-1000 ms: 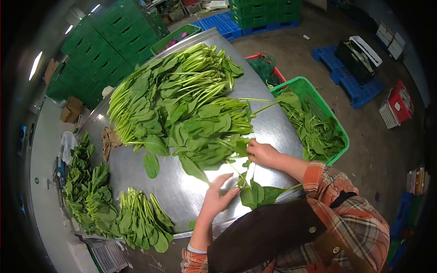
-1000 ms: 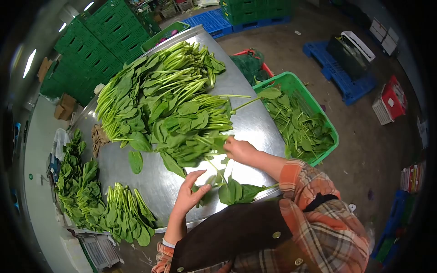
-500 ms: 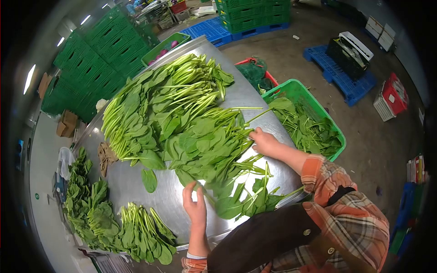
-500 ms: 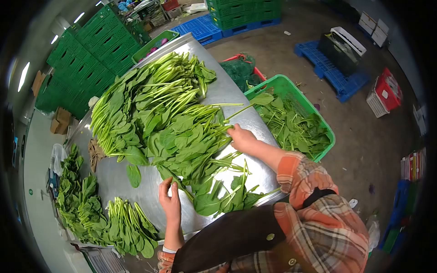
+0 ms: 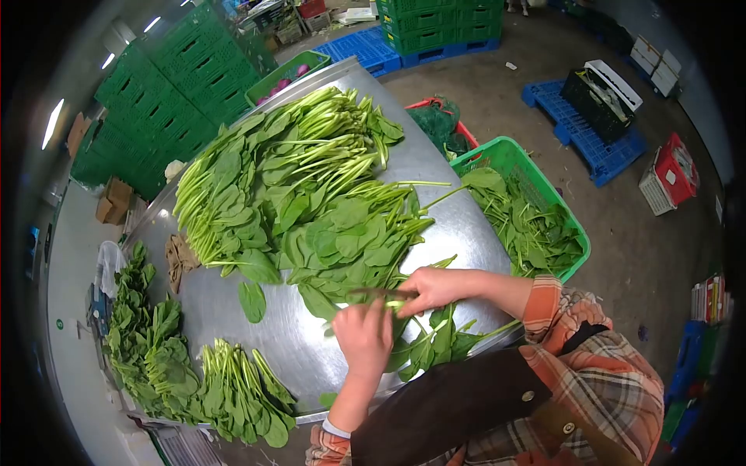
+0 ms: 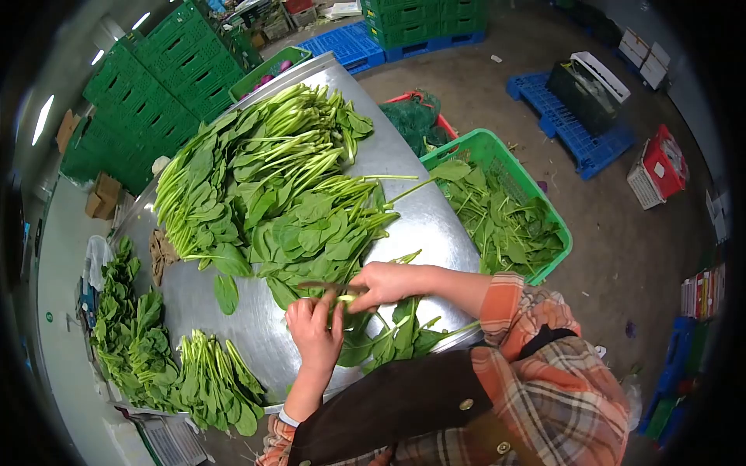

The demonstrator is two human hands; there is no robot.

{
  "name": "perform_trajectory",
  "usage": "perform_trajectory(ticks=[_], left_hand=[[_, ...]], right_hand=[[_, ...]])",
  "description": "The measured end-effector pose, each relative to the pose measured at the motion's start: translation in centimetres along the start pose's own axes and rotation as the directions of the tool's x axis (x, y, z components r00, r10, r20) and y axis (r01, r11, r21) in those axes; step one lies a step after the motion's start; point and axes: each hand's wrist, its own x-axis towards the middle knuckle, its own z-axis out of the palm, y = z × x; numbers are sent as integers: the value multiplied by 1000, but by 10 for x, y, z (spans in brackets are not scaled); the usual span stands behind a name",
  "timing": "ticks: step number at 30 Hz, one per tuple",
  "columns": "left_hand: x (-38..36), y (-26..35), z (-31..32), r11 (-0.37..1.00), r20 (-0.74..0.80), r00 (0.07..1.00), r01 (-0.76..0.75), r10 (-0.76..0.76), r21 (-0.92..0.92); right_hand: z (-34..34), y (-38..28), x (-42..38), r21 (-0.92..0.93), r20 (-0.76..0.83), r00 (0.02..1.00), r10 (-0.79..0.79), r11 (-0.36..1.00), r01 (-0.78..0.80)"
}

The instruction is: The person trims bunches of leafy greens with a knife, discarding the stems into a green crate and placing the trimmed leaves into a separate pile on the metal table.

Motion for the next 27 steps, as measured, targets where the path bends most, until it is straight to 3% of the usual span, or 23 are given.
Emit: perform_trajectory(ticks=[1, 2, 4, 5, 6, 8, 10, 12, 13, 14, 15, 17, 19, 22, 24, 25, 27], left_hand=[[-2, -5, 0, 1000, 10, 1000, -5, 5, -23], [-5, -11, 0, 999, 19, 1000, -9, 10, -44], [-12, -24, 5, 988, 85, 992, 100, -91, -116], [-19, -34, 14, 977, 103, 986, 143, -128, -157], [-24, -41, 19, 963, 121, 979, 185, -163, -196], [-34, -45, 26, 953, 110, 967, 247, -230, -176], [-44, -44, 25, 842, 285, 844, 511, -454, -172], [-49, -27, 10, 856, 335, 831, 504, -445, -114], [-59, -25, 12, 631, 544, 686, 704, -483, -326], [-65, -22, 16, 306, 743, 527, 848, -412, -432], [-62, -16, 22, 34, 828, 439, 889, -349, -457], [-56, -8, 30, -496, 941, 312, 801, -130, -335], [-54, -19, 44, -551, 929, 339, 752, -148, -362], [-54, -35, 61, -670, 930, 317, 650, -188, -357], [-49, -43, 71, -663, 911, 393, 648, -130, -374], [-54, -53, 86, -692, 891, 445, 617, -88, -376], [-31, -53, 84, -679, 872, 464, 592, -154, -435]], right_hand=[[-5, -12, -2, 188, 133, 985, 114, 973, -138], [-12, -11, 3, 210, 81, 986, 147, 964, -161], [-34, 12, 28, 329, -339, 910, 239, 936, -123], [-50, 47, 55, 141, -572, 820, 27, 988, 65], [-69, 76, 78, -88, -729, 652, -207, 973, 211], [-107, 80, 94, -263, -631, 764, -133, 964, -49], [-127, 91, 112, -500, -567, 808, -160, 847, -183], [-147, 98, 134, -644, -506, 839, -201, 735, -213], [-152, 103, 144, -674, -479, 848, -227, 715, -189], [-154, 108, 153, -700, -448, 859, -246, 694, -167], [-151, 101, 157, -716, -438, 867, -236, 675, -178], [-149, 89, 160, -683, -338, 940, -53, 701, -206], [-144, 84, 155, -593, -226, 970, 84, 778, -205], [-104, 83, 116, -506, -90, 996, 22, 860, -64], [-72, 49, 76, -91, 44, 941, 335, 940, -330], [-51, 49, 65, -14, 55, 947, 317, 948, -317], [-30, 34, 44, 76, 59, 956, 286, 954, -290]])
